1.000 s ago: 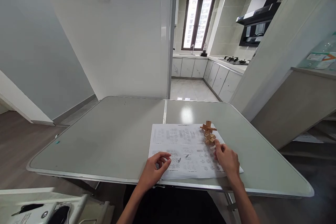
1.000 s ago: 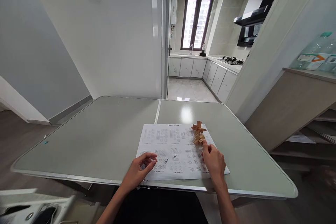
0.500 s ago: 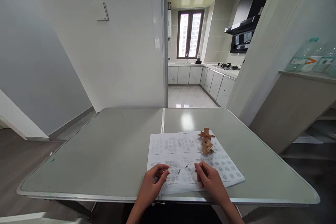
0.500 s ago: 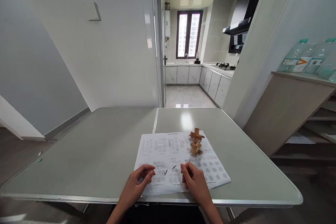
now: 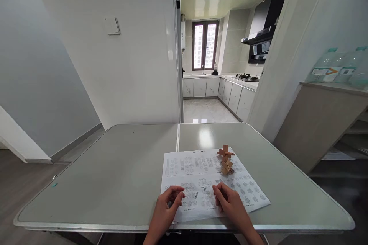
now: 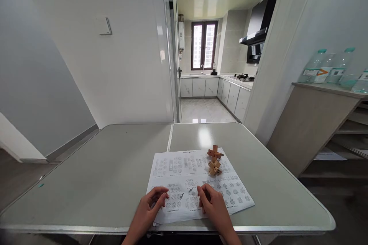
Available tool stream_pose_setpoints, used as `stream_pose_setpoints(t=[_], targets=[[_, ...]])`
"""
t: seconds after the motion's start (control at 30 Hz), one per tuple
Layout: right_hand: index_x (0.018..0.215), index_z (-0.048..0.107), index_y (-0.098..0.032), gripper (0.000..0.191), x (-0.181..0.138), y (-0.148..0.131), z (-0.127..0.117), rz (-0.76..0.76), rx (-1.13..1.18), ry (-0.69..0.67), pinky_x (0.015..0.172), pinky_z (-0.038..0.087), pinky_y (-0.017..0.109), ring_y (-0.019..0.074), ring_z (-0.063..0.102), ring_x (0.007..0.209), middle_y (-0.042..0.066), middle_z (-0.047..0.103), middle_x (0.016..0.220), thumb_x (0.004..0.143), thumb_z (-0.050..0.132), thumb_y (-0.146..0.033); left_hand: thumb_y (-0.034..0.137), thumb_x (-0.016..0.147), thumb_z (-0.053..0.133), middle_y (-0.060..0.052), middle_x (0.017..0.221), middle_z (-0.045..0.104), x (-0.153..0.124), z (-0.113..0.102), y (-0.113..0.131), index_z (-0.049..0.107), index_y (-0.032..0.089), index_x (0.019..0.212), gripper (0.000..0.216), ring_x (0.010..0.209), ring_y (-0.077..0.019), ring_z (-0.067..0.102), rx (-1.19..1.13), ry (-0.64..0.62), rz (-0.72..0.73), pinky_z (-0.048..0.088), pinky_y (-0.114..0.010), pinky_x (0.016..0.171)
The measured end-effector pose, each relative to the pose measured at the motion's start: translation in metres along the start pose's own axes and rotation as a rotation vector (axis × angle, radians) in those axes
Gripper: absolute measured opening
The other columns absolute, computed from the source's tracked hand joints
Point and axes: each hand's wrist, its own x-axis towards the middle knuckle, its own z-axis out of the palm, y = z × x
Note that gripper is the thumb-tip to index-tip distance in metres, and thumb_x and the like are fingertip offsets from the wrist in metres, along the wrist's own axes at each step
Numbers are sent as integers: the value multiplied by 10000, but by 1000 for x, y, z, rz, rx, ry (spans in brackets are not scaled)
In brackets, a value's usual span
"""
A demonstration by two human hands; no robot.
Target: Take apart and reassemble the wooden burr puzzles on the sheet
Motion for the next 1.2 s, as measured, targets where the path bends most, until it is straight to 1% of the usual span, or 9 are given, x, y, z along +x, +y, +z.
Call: stream_pose_setpoints(t=[0.4, 0.6, 0.87, 1.03, 1.2], targets=[[739, 552, -247, 544, 4, 4, 1, 16, -10, -5, 512, 446, 293, 173, 550, 446, -25, 615, 565, 890, 511, -768, 642, 917, 581, -62, 899, 751, 0, 0, 0, 729, 216, 1043, 469, 806, -214, 673, -18, 10, -4, 534, -326, 806], [725, 534, -245, 513, 3, 3, 1, -20, -11, -8, 529, 459, 293, 164, 553, 442, -26, 623, 568, 932, 506, -714, 656, 903, 590, -68, 900, 755, -1, -1, 4, 734, 219, 1050, 483, 800, -220, 668, -25, 6, -20, 536, -331, 788], [722, 528, -248, 524, 4, 6, 1, -17, -4, -11, 524, 455, 291, 171, 566, 450, -29, 618, 570, 924, 502, -731, 651, 896, 610, -55, 860, 756, -1, -1, 4, 737, 221, 1018, 464, 777, -210, 669, -37, 22, -11, 537, -314, 776], [726, 533, -245, 503, 4, 4, 1, -23, -6, -1, 523, 447, 286, 165, 559, 450, -28, 620, 575, 931, 515, -704, 646, 899, 605, -52, 861, 752, -1, -1, 2, 734, 220, 1033, 464, 836, -224, 692, -36, 17, -13, 531, -309, 791], [737, 524, -250, 502, 3, 3, 1, -23, -22, -8, 533, 448, 290, 169, 559, 453, -34, 609, 579, 945, 486, -705, 622, 923, 585, -65, 882, 751, 0, -1, 1, 722, 211, 1054, 453, 853, -232, 691, -21, 3, -11, 523, -322, 798]])
